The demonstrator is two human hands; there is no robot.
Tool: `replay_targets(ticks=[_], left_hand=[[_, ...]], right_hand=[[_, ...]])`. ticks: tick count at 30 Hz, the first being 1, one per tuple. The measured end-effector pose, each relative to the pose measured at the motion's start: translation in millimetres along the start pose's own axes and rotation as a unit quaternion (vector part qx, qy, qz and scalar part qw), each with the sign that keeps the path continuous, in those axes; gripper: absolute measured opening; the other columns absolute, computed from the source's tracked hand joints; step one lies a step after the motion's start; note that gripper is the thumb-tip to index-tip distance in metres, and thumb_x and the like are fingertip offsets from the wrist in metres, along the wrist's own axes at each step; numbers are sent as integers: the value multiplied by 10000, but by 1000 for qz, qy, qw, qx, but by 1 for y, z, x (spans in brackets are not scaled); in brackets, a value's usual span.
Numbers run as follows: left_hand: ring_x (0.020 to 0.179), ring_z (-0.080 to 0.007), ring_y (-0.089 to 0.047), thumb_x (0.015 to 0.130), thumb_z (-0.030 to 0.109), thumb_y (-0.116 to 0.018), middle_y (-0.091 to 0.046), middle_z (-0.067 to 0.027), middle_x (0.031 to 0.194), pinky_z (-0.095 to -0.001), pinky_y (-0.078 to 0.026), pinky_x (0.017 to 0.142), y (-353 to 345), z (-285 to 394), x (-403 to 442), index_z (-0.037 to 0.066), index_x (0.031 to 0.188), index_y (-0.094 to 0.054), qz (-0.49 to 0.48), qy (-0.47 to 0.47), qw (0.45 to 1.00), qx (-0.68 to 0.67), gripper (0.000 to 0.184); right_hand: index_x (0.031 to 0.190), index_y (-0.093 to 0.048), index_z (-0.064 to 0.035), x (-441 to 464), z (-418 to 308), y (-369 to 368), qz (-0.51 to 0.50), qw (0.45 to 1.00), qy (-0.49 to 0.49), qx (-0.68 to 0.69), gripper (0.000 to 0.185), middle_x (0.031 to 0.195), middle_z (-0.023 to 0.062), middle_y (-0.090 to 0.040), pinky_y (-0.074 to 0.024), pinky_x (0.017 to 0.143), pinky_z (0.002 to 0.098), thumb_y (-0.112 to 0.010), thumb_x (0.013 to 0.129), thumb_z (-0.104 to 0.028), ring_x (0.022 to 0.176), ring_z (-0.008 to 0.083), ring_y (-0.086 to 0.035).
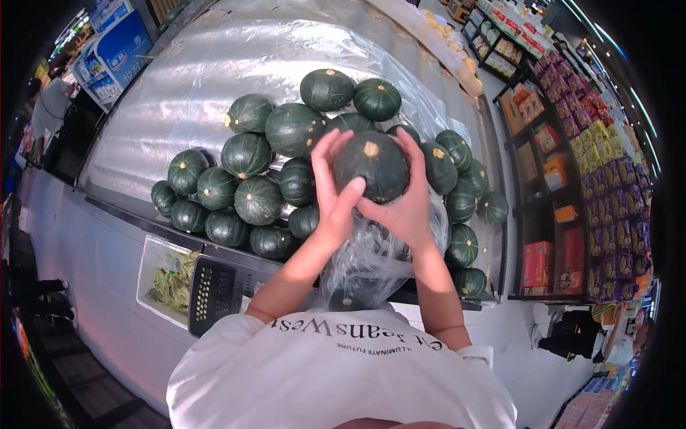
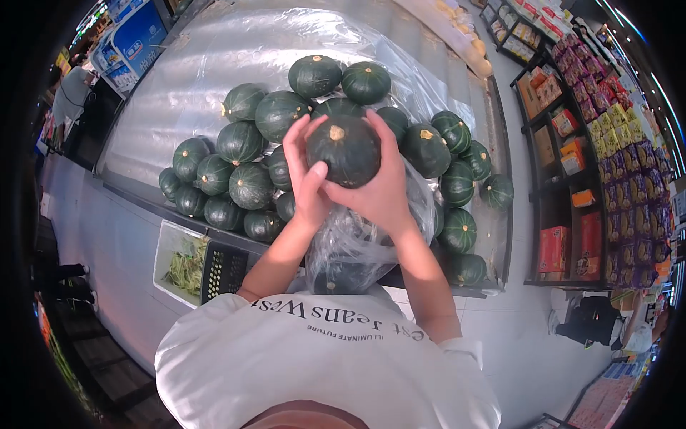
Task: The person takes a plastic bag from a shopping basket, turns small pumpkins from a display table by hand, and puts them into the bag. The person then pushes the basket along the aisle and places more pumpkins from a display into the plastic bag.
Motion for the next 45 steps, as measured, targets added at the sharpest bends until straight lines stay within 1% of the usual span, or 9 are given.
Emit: replay_targets(ticks=[6, 8, 16, 21, 25, 34, 40, 43, 45], left_hand=[[1129, -257, -434, 823, 223, -561, -438, -179, 1185, -359, -320, 1004, 42, 19, 68, 0, 1343, -291, 80, 31, 995, 50, 626], [1092, -258, -447, 856, 308, -545, -439, -173, 1162, -362, -344, 973, 66, 20, 92, 21, 1365, -241, 121, 41, 983, 134, 659], [1231, -267, -336, 912, 468, -428, -365, -177, 1298, -364, -240, 1050, 127, 0, 147, 56, 1341, -309, 207, 36, 972, 104, 606], [1047, -362, -531, 910, 463, -427, -524, -272, 1114, -401, -383, 924, 146, -12, 169, -18, 1297, -349, 200, -10, 944, 262, 622], [1113, -406, -515, 911, 481, -433, -508, -322, 1177, -422, -379, 956, 147, -19, 175, -42, 1306, -345, 151, 15, 933, 327, 661], [1214, -429, -445, 896, 489, -452, -462, -345, 1258, -422, -336, 1030, 144, -44, 182, -82, 1337, -323, 112, 111, 912, 379, 733], [1301, -409, -349, 857, 524, -494, -407, -292, 1350, -458, -269, 1072, 129, -29, 161, 19, 1363, -363, 71, 58, 915, 393, 727], [1344, -437, -248, 831, 538, -527, -387, -276, 1372, -560, -163, 1089, 130, 7, 140, 58, 1370, -369, 147, -12, 760, 633, 738], [1364, -456, -175, 823, 557, -528, -349, -242, 1419, -621, -92, 1074, 166, -7, 140, 99, 1358, -419, 149, 95, 762, 623, 713]], right_hand=[[1338, -354, -9, 72, -9, -50, -27, 992, 115, -39, 987, 1205, 180, -507, -437, 943, 385, -859, 516, -218, 1122, 291, -520], [1338, -357, -23, 99, -3, -70, -57, 995, 68, -39, 1000, 1248, 190, -477, -406, 978, 406, -871, 517, -275, 1165, 314, -479], [1369, -345, -41, 166, 12, -135, -136, 975, 117, -133, 999, 1293, 214, -453, -407, 997, 408, -852, 545, -293, 1197, 334, -475], [1377, -344, -25, 184, 35, -159, -189, 957, 110, -190, 987, 1320, 252, -441, -401, 1004, 424, -825, 558, -294, 1226, 379, -449], [1392, -315, -66, 187, 44, -168, -182, 942, 111, -260, 934, 1245, 245, -479, -490, 883, 444, -768, 607, -290, 1048, 409, -572], [1392, -320, -60, 185, 66, -184, -290, 861, 8, -419, 794, 1290, 269, -463, -458, 932, 444, -640, 729, -358, 1111, 389, -554], [1384, -363, -74, 173, 47, -170, -228, 878, 177, -382, 746, 1375, 303, -369, -326, 1057, 473, -665, 749, -325, 1268, 405, -405], [1403, -351, -81, 164, 28, -138, -173, 887, 202, -377, 746, 1391, 272, -369, -335, 1054, 431, -679, 767, -293, 1247, 395, -434], [1387, -377, -78, 157, 20, -112, -163, 925, 144, -311, 725, 1390, 272, -372, -344, 1045, 414, -686, 767, -288, 1248, 394, -432]])
Point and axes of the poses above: each hand's wrist, its own x-axis towards the middle knuckle, its own y-axis out of the back of the hand, z = x × y, the point moved 9 cm from there along x, towards the middle knuckle
